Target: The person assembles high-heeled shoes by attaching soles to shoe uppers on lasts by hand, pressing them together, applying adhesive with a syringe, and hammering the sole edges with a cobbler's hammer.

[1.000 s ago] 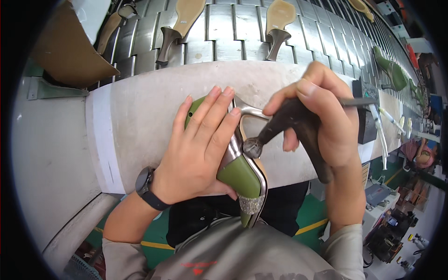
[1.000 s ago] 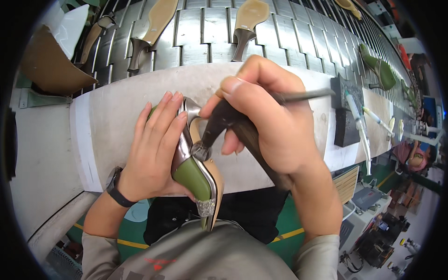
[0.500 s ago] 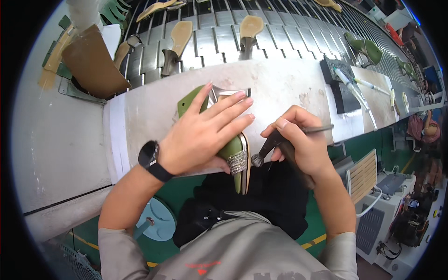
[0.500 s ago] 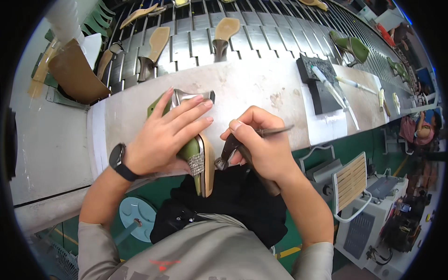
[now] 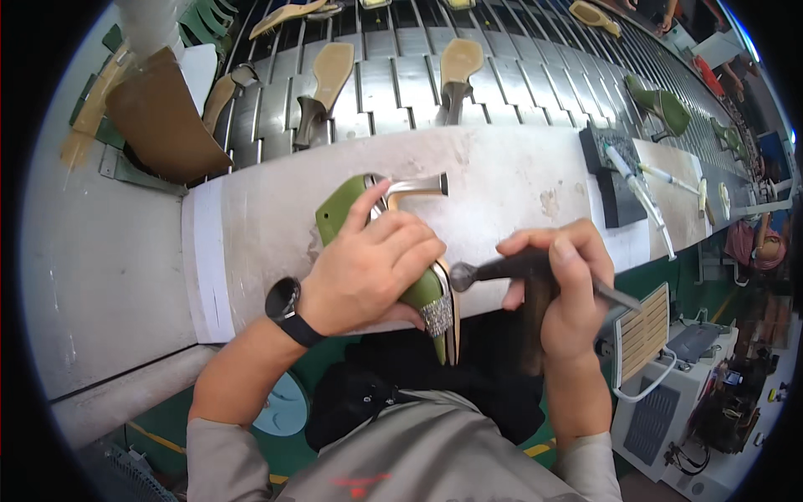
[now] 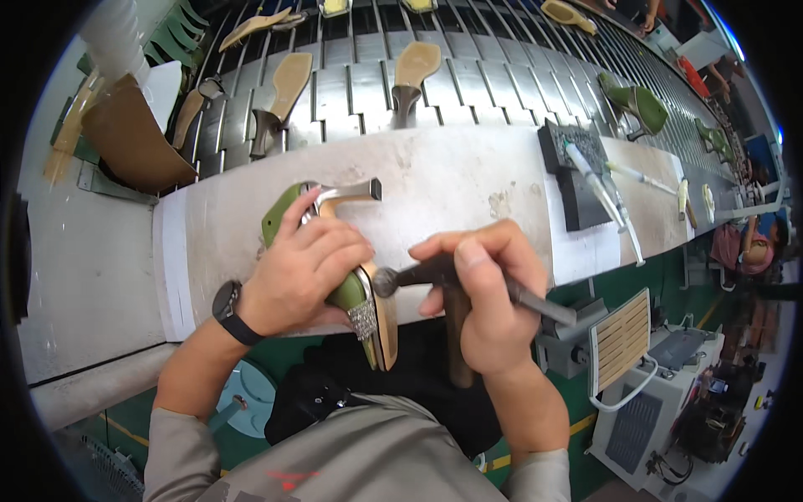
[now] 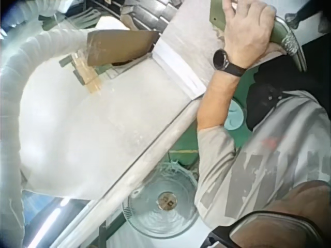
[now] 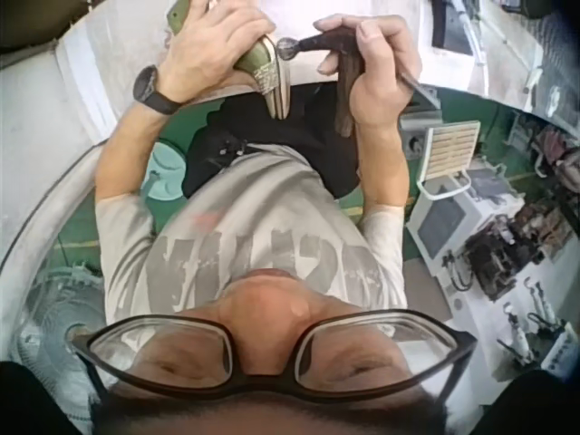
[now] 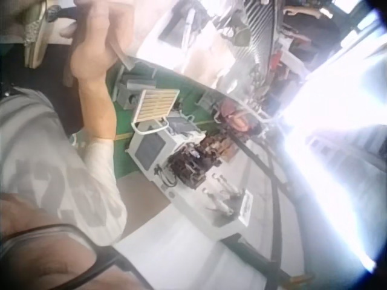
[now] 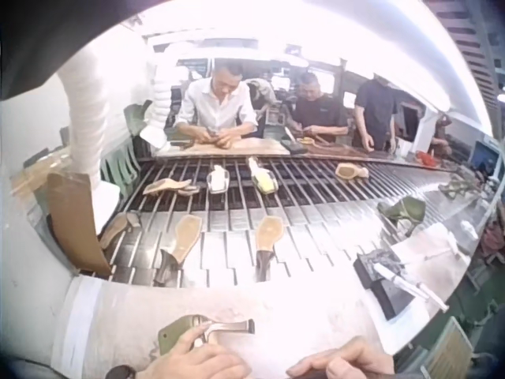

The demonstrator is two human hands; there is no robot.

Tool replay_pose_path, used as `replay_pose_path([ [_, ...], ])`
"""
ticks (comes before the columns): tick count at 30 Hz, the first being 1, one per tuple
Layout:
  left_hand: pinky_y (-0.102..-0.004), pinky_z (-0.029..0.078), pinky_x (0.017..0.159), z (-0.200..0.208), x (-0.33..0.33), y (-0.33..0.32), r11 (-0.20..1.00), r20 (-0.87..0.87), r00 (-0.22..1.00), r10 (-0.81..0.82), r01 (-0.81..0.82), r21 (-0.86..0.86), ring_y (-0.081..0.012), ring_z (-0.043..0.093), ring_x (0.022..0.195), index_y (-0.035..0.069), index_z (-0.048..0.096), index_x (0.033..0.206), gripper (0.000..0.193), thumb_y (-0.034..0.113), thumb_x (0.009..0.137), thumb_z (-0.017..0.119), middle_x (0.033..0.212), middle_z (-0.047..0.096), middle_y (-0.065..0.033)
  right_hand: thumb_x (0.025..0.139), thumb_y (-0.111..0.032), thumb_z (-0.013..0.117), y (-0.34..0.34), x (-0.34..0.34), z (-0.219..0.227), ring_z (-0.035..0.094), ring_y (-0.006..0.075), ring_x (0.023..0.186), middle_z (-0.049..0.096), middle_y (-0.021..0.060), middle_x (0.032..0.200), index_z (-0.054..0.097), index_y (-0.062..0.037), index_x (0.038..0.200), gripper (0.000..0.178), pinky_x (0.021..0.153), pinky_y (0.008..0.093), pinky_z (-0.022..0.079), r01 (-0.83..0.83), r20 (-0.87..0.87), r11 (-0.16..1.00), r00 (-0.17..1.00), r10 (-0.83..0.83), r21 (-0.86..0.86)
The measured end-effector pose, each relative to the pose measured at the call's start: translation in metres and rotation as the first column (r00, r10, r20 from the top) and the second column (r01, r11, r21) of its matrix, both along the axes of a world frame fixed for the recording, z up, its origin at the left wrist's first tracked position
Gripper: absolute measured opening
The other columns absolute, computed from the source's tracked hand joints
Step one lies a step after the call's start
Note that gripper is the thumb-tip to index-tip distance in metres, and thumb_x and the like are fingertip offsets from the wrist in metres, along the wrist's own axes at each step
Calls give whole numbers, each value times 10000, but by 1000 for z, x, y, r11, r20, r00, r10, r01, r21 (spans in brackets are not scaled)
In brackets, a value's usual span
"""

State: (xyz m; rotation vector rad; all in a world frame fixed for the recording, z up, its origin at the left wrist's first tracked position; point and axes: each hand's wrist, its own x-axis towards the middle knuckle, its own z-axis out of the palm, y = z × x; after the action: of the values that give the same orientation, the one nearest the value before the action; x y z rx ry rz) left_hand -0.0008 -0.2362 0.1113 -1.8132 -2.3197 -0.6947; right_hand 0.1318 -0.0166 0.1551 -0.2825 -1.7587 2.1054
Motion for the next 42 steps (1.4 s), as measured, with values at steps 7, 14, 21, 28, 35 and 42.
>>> replay_pose_path([
  [7,-628,307,1250,-9,-5,-4,999,-33,999,3,-1,43,-258,660,1197,75,685,1243,599,463,793,762,1209,698,-68,1089,-249,576,-18,22,8,654,152,635,734,301,1104,542,-13,1122,241,596,307,586,-59,1,992,998,59,108],
  [14,-621,325,1233,3,-9,-7,993,47,999,-26,20,115,-260,673,1174,86,692,1230,585,383,749,844,1201,707,-60,794,16,768,40,-39,-15,745,375,898,728,258,1144,683,58,1216,432,764,408,606,31,-63,285,993,103,958],
  [21,-479,513,1097,27,-5,-9,654,861,467,-200,-591,472,-229,686,1195,44,652,1332,683,608,959,745,1270,698,-83,749,-246,936,-8,-15,3,489,430,1491,495,282,1588,488,-12,1568,963,1206,623,373,-65,-10,257,959,282,964],
  [28,-476,488,1146,57,5,41,757,870,397,-292,-460,464,-305,565,1421,-53,402,1608,698,456,1139,496,1512,594,-203,892,-20,822,10,-60,-2,693,363,1242,627,274,1419,399,101,1588,823,1035,394,557,430,-538,610,843,-8,665],
  [35,-381,556,729,105,79,-17,180,-86,952,-292,143,973,-251,661,795,11,624,1317,338,160,1016,663,1013,686,-115,963,-307,730,119,-225,-6,723,429,1141,747,284,1199,574,10,1465,614,1033,449,544,503,-86,675,831,-550,540],
  [42,-246,523,515,109,90,-21,36,-79,917,-391,101,994,-109,657,553,72,584,659,289,-163,727,739,649,611,-13,924,-318,736,163,-223,-61,618,462,1323,628,337,1421,539,59,1466,689,1138,493,475,507,-182,301,700,-690,807],
])
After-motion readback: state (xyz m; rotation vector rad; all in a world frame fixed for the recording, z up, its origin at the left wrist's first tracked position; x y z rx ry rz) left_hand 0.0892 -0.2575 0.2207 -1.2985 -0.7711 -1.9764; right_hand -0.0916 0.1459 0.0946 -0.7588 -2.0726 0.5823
